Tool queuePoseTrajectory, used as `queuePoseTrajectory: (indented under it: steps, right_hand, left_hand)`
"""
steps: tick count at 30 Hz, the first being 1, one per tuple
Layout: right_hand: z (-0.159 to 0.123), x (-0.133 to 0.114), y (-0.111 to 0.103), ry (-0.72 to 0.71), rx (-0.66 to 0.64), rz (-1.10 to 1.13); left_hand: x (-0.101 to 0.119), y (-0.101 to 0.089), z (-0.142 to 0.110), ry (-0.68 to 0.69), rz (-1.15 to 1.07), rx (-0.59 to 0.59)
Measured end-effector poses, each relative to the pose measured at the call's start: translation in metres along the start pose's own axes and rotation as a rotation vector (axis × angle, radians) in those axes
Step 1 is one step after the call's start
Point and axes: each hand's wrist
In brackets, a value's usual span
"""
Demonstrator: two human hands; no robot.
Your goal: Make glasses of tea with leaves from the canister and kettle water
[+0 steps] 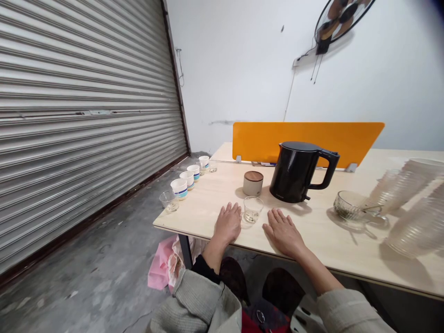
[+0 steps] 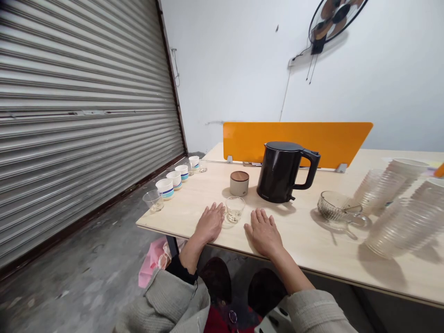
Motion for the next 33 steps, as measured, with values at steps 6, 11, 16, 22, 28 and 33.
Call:
queuePoseTrajectory:
  steps: [6,11,16,22,28,33]
  right_hand:
    - [0.0007,0.0005,0.0016,-0.002,0.013,0.007]
    - [0.0001,0.0004,0.002,0.0,0.027,0.025]
    - [-0.0004,0.0,0.0,-0.001,0.02,0.014]
    - [-0.0017,-0.0006,-0.0033,-0.01,-0.004,-0.025]
    - [-0.0023,-0.0006,-0.0049,-0.004,-0.021,-0.04]
    - [-0.0008,-0.0008,-0.0029,-0.006,-0.007,-0.022]
  left_hand:
    - [-0.0045,0.0064,0.0026,-0.004,0.0,0.019]
    - [-0.0066,0.0084,0.004,-0.013,0.0,0.038]
    - [-0.0067,0.0071,0.0031,-0.005,-0.004,0.039]
    - [-0.0056,0.004,0.0014,0.005,-0.001,0.036]
    - [-0.0058,0.0051,0.0031,0.0,0.011,0.028]
    - [-0.0061,0.0055,0.0029,-0.001,0.013,0.026]
Point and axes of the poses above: each hand's wrist, its own z-axis towards the middle knuckle, its own y-axis out of the palm, x = y × z, and after that the axes turned 13 degrees about -z, right-handed
